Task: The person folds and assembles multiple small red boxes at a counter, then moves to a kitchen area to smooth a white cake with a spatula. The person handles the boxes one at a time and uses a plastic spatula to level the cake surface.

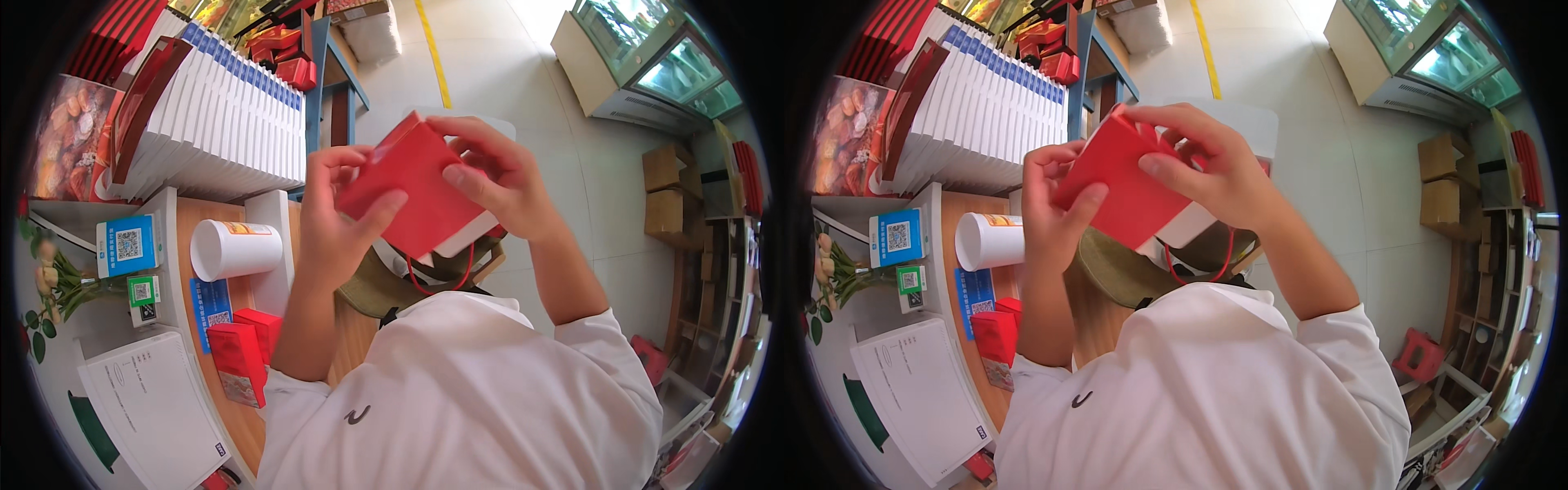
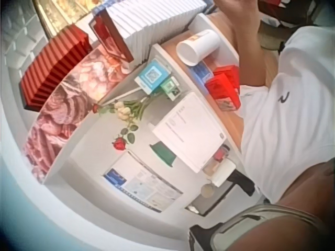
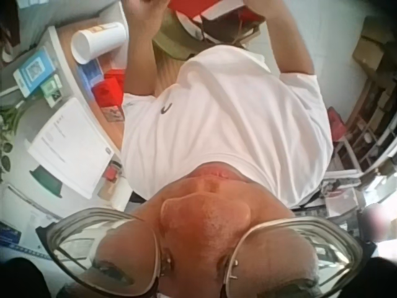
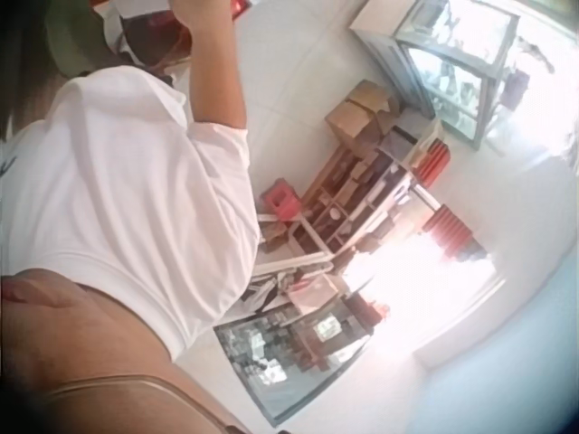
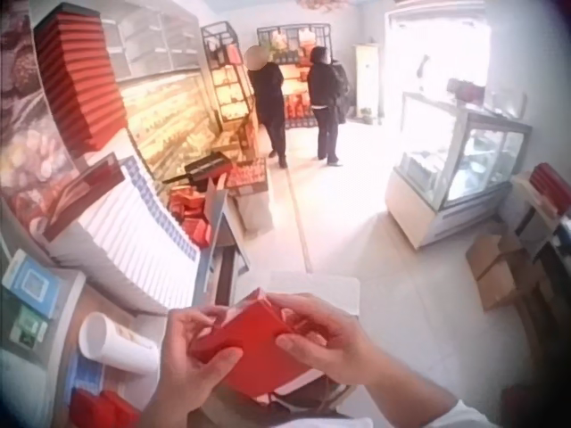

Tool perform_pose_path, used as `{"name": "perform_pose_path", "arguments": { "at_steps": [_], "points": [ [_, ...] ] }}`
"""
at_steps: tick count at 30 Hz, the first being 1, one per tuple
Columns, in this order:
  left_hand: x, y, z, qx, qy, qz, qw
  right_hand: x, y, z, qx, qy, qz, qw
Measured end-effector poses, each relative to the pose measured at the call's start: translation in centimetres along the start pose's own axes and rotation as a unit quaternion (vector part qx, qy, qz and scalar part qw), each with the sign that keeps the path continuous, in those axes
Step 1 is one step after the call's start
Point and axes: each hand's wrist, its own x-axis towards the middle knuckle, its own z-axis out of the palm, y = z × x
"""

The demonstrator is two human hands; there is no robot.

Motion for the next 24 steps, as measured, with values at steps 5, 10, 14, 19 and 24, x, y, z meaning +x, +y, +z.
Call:
{"name": "perform_pose_path", "arguments": {
  "at_steps": [5, 10, 14, 19, 24],
  "points": [
    [0.6, 1.1, -0.7, 0.1, -0.154, -0.038, 0.982, 0.4, -1.1, 0.0, -0.119, -0.093, 0.031, 0.988],
    [0.0, -2.3, -0.2, -0.146, 0.186, -0.061, 0.97, 0.5, 1.2, -2.5, 0.045, 0.197, -0.046, 0.978],
    [-0.8, -3.3, 2.7, -0.258, 0.273, -0.026, 0.927, -2.6, 4.8, 1.2, 0.164, 0.125, 0.022, 0.978],
    [-2.5, -4.2, 4.1, -0.18, 0.194, -0.017, 0.964, -1.0, 2.4, 3.9, 0.169, 0.15, -0.036, 0.973],
    [-1.5, -0.5, 1.7, -0.092, 0.013, 0.05, 0.994, -2.2, 1.9, 1.0, 0.042, 0.029, -0.047, 0.998]
  ]
}}
